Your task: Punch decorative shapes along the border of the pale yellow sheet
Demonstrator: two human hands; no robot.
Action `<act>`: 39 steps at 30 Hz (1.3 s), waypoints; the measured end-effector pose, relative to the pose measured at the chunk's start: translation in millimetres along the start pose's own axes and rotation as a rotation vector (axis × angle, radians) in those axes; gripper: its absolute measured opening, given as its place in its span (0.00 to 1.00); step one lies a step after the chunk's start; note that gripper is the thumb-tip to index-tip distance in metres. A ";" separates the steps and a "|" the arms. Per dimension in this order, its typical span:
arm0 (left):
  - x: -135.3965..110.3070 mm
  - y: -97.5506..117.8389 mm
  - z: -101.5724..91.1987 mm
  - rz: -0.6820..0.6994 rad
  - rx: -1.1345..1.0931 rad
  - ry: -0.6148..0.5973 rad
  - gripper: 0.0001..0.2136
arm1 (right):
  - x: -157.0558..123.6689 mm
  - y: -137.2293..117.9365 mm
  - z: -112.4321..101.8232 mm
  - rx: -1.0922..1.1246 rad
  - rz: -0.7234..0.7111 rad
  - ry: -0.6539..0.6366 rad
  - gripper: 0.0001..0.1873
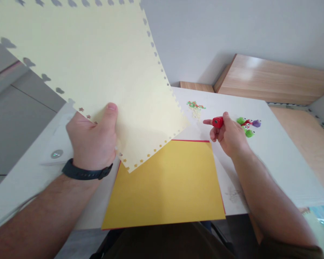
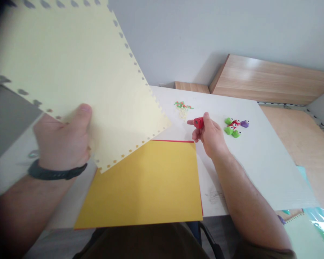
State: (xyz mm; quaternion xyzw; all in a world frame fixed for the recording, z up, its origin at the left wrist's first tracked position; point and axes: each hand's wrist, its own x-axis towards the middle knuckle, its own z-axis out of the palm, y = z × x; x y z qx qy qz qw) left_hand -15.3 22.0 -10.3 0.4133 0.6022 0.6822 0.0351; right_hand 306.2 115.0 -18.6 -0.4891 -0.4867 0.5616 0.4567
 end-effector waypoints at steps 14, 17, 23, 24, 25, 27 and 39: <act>-2.7 -0.6 -1.1 -0.026 -0.029 -0.030 0.17 | 0.7 1.0 -1.4 0.037 0.102 -0.086 0.26; -2.8 0.6 -0.7 -0.028 -0.023 -0.041 0.16 | 0.6 1.1 -1.7 0.042 0.115 -0.095 0.26; -3.1 0.6 0.5 -0.047 -0.048 -0.035 0.14 | 2.4 0.6 -3.0 0.094 0.162 -0.126 0.25; -3.2 0.1 0.7 -0.046 -0.048 -0.032 0.14 | 2.7 0.2 -3.2 0.110 0.175 -0.135 0.25; -3.2 -0.3 0.8 -0.044 -0.045 -0.026 0.14 | 2.8 -0.5 -3.4 0.130 0.190 -0.143 0.24; -3.1 -0.8 1.1 -0.037 -0.035 -0.012 0.15 | 2.6 -2.2 -3.4 0.171 0.224 -0.153 0.23; -2.5 2.1 1.3 -0.033 -0.052 -0.012 0.14 | -5.5 -13.2 -0.3 0.250 0.243 -0.247 0.15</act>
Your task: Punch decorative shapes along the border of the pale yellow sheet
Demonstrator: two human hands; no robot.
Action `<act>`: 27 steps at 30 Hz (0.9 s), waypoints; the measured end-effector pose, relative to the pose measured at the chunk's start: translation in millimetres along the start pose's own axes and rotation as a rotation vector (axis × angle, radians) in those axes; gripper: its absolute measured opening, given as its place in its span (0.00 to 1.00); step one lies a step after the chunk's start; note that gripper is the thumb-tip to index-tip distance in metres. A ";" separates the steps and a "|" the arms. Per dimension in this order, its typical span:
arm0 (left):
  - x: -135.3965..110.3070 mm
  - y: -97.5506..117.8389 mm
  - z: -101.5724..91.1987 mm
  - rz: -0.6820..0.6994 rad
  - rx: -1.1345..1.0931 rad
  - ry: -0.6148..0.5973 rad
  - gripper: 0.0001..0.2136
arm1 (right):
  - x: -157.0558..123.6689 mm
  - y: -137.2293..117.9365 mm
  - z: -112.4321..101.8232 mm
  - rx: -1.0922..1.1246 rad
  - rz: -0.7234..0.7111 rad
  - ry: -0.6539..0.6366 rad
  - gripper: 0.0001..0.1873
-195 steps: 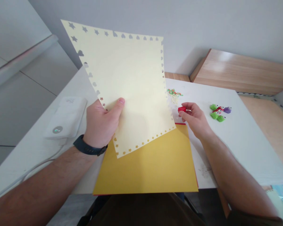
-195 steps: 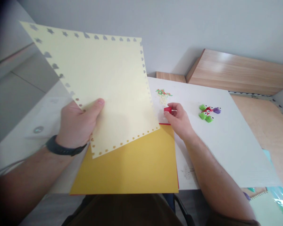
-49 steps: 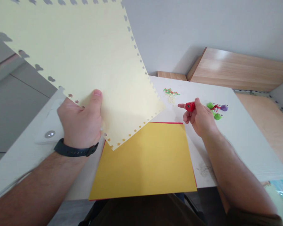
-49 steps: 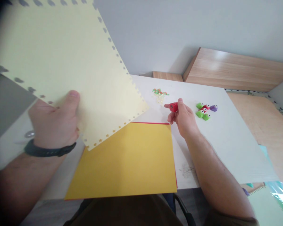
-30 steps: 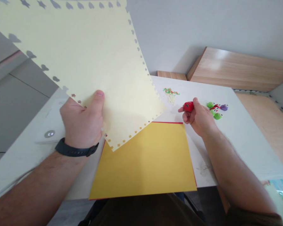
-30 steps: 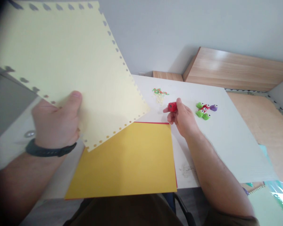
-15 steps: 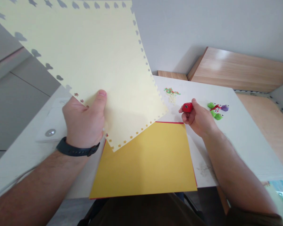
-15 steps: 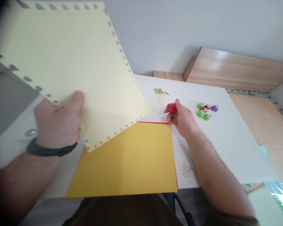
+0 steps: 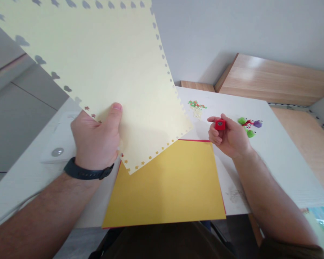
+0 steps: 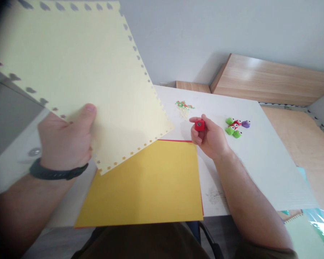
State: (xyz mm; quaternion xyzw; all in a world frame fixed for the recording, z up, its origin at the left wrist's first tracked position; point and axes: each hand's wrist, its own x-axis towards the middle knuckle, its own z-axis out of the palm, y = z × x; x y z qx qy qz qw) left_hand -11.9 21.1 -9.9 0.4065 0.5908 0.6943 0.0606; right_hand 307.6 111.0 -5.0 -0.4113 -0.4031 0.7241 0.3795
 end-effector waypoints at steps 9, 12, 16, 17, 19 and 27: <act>0.3 -1.5 -1.2 0.001 -0.005 -0.015 0.16 | -2.7 -1.4 0.9 -0.007 0.041 -0.076 0.15; 0.4 -1.7 -1.4 0.001 0.000 -0.013 0.15 | -1.0 1.0 3.6 -0.022 -0.014 -0.016 0.15; 0.4 -1.4 -1.3 -0.006 0.026 -0.010 0.13 | 1.2 4.1 7.7 -0.052 -0.051 0.013 0.13; 0.4 -1.3 -1.2 -0.007 0.025 -0.010 0.13 | 1.3 4.5 8.0 -0.064 -0.053 0.009 0.12; 0.3 -1.4 -1.1 -0.004 0.012 -0.011 0.14 | 1.1 4.7 7.1 -0.077 -0.066 0.013 0.10; -0.2 -4.4 -2.6 -0.007 0.000 -0.022 0.15 | 5.8 15.1 -6.6 -0.338 -0.205 0.094 0.20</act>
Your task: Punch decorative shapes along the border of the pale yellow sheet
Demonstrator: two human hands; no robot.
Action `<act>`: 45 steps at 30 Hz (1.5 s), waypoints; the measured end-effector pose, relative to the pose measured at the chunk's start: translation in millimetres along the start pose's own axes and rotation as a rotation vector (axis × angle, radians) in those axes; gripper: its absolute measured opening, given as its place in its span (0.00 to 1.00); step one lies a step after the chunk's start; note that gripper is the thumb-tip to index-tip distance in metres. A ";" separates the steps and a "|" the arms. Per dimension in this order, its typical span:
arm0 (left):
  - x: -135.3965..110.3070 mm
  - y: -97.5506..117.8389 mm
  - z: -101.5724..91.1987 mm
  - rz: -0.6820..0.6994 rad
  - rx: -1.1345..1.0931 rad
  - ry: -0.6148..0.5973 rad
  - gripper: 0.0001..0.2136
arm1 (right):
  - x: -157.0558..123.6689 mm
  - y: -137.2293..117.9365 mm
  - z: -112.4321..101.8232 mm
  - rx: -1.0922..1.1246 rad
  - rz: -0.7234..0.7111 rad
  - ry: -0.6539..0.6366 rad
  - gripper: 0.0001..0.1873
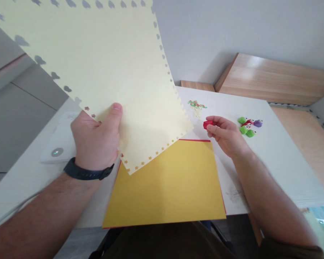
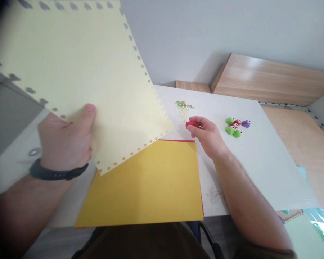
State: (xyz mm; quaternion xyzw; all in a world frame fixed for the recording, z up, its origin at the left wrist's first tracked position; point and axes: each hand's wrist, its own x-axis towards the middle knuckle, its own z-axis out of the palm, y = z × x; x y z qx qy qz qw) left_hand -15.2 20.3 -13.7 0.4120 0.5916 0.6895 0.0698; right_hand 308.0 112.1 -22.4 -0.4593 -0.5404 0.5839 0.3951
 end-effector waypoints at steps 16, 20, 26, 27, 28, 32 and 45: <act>-0.7 2.9 1.2 0.009 0.003 0.005 0.13 | 6.1 15.8 -7.1 -0.851 -0.321 0.108 0.22; -0.8 3.4 2.0 0.010 -0.018 0.007 0.11 | 6.9 15.8 -11.5 -0.903 -0.286 0.063 0.22; -0.5 4.9 0.9 0.020 0.006 0.004 0.13 | 9.5 12.0 -15.7 -0.763 -0.314 0.269 0.25; -0.4 4.9 0.6 0.019 0.008 0.001 0.14 | 10.1 11.7 -15.4 -0.728 -0.316 0.282 0.25; -0.4 4.8 0.4 0.014 0.011 -0.003 0.15 | 10.6 11.6 -15.0 -0.692 -0.315 0.291 0.25; -0.3 4.3 -0.1 -0.011 0.037 -0.005 0.17 | 10.8 11.5 -12.1 -0.609 -0.297 0.311 0.25; 0.4 3.8 0.3 0.021 0.047 0.003 0.17 | 2.4 7.6 -5.7 -0.736 -0.234 0.203 0.20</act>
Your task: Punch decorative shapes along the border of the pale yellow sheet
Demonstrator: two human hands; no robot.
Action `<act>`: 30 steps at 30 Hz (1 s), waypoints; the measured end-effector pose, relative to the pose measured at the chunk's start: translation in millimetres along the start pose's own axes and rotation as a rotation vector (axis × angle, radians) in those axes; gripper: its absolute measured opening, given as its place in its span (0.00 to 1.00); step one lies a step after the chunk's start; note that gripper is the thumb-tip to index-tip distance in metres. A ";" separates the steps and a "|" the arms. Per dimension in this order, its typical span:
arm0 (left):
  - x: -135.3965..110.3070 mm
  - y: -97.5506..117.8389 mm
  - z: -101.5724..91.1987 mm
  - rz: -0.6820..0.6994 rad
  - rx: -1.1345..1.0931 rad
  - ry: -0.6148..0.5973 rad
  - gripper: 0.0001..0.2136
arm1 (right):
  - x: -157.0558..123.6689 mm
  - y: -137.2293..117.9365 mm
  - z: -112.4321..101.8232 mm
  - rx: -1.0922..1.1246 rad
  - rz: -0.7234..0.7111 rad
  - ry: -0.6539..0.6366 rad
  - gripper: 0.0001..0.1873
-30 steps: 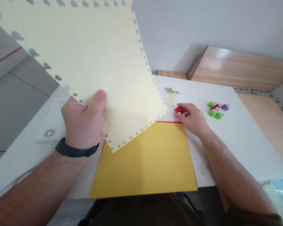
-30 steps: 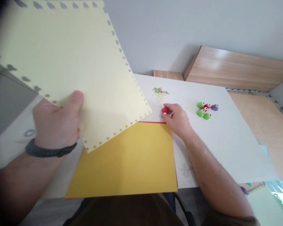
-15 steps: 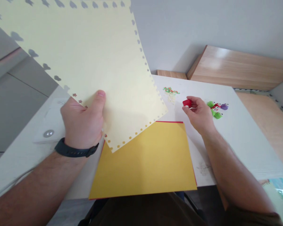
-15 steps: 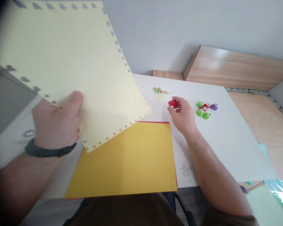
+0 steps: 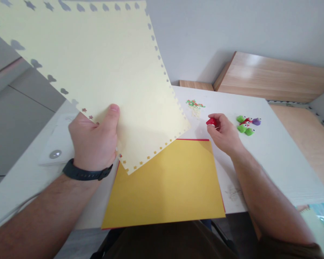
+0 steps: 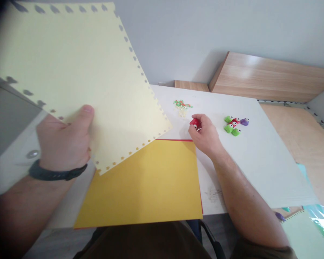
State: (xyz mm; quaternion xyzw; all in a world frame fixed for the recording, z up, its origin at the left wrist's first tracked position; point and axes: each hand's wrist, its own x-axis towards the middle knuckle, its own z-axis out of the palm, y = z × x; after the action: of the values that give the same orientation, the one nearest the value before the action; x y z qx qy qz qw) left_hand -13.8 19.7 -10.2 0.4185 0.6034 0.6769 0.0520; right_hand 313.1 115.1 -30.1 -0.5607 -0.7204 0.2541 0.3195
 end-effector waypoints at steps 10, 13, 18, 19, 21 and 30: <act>0.9 -1.2 0.3 -0.003 0.000 -0.001 0.14 | -12.3 -23.0 -9.3 -0.196 -0.215 -0.390 0.17; 0.9 0.6 0.1 0.012 0.012 -0.003 0.12 | -15.4 -27.3 -10.5 -0.238 -0.287 -0.503 0.17; 0.8 0.4 -0.7 -0.006 -0.009 -0.013 0.13 | -19.6 -34.7 -14.3 -0.279 -0.339 -0.609 0.19; 0.9 -0.1 -0.7 -0.007 -0.014 -0.014 0.13 | -20.0 -35.4 -15.2 -0.279 -0.343 -0.626 0.19; 1.3 -0.7 -0.6 -0.001 -0.018 -0.009 0.13 | -20.4 -35.8 -16.7 -0.279 -0.352 -0.652 0.18; 1.6 2.0 2.4 -0.019 -0.020 0.051 0.12 | -29.8 -48.9 -22.7 -0.170 -0.403 -0.743 0.19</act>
State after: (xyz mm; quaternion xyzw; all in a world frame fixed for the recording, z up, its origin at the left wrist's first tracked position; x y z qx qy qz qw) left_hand -12.5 22.0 -7.9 0.3949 0.6015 0.6928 0.0473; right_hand 303.5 74.6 15.2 -0.3035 -0.9000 0.3109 0.0342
